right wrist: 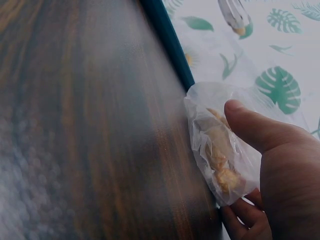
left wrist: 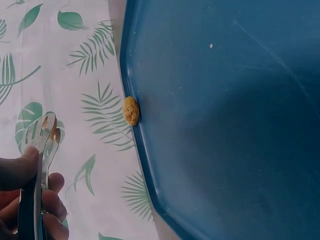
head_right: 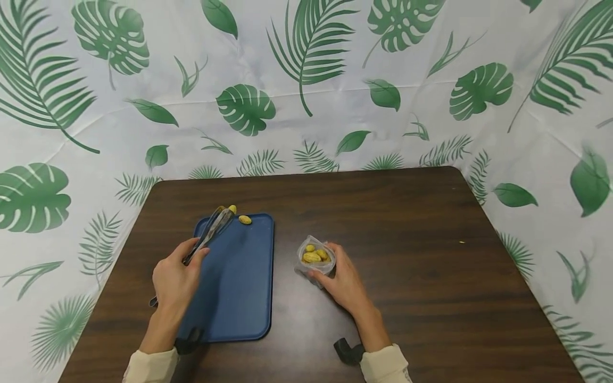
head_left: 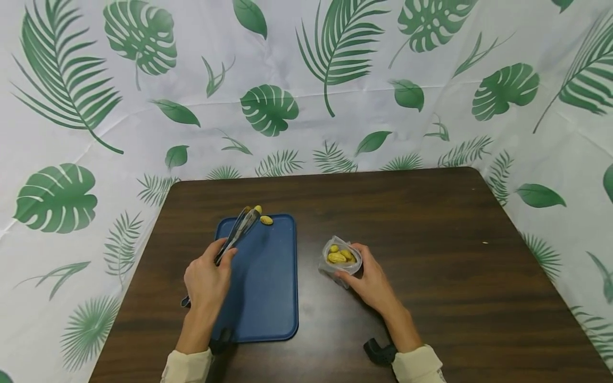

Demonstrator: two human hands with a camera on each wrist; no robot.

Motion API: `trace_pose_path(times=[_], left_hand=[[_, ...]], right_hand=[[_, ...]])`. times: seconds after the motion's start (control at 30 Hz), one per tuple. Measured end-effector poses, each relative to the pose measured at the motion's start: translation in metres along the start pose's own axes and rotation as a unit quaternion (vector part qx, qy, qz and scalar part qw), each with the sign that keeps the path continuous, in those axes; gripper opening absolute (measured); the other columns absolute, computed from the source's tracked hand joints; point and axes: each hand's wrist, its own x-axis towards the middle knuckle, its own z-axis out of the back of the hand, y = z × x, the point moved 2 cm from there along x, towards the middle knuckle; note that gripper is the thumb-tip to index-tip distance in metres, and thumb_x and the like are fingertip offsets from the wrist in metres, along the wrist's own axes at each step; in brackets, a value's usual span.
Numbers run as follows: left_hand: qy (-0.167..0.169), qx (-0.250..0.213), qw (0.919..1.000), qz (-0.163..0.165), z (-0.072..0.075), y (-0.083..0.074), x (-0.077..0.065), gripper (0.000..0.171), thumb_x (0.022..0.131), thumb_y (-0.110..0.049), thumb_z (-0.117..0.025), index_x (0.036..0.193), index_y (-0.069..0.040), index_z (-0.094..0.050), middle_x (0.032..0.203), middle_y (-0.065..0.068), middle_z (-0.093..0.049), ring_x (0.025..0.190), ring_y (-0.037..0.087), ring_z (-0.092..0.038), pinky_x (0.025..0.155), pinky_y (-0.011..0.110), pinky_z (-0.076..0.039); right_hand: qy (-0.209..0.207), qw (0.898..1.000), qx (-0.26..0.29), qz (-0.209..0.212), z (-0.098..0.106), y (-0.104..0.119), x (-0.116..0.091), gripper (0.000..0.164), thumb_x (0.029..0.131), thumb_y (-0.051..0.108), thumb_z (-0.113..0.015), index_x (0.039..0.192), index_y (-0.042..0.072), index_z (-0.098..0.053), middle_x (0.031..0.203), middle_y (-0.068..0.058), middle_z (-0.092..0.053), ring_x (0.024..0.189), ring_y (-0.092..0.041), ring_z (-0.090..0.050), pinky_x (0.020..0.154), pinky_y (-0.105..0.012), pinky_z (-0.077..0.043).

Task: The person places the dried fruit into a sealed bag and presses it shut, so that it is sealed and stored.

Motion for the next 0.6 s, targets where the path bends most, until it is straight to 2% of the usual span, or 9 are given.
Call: trace_pose_path(times=[0.37, 0.6], left_hand=[[0.013, -0.015, 0.9998, -0.007, 0.002, -0.005, -0.002, 0.034, 0.084, -0.019, -0.085, 0.114, -0.006, -0.077, 0.085, 0.023, -0.078, 0.064, 0.045, -0.070, 0.058, 0.059, -0.049], [0.019, -0.024, 0.9995, 0.000, 0.001, -0.010, -0.005, 0.034, 0.084, -0.020, -0.085, 0.114, -0.006, -0.077, 0.084, 0.022, -0.078, 0.062, 0.043, -0.069, 0.059, 0.059, -0.050]], right_hand=[[0.001, 1.000, 0.005, 0.001, -0.002, 0.003, 0.000, 0.080, 0.087, 0.043, -0.083, 0.147, 0.011, -0.041, 0.142, -0.017, -0.059, 0.128, -0.035, -0.060, 0.104, -0.060, -0.047], [0.000, 1.000, 0.015, 0.000, -0.002, 0.001, 0.000, 0.080, 0.087, 0.041, -0.084, 0.148, 0.012, -0.041, 0.139, -0.016, -0.061, 0.122, -0.033, -0.062, 0.101, -0.058, -0.048]])
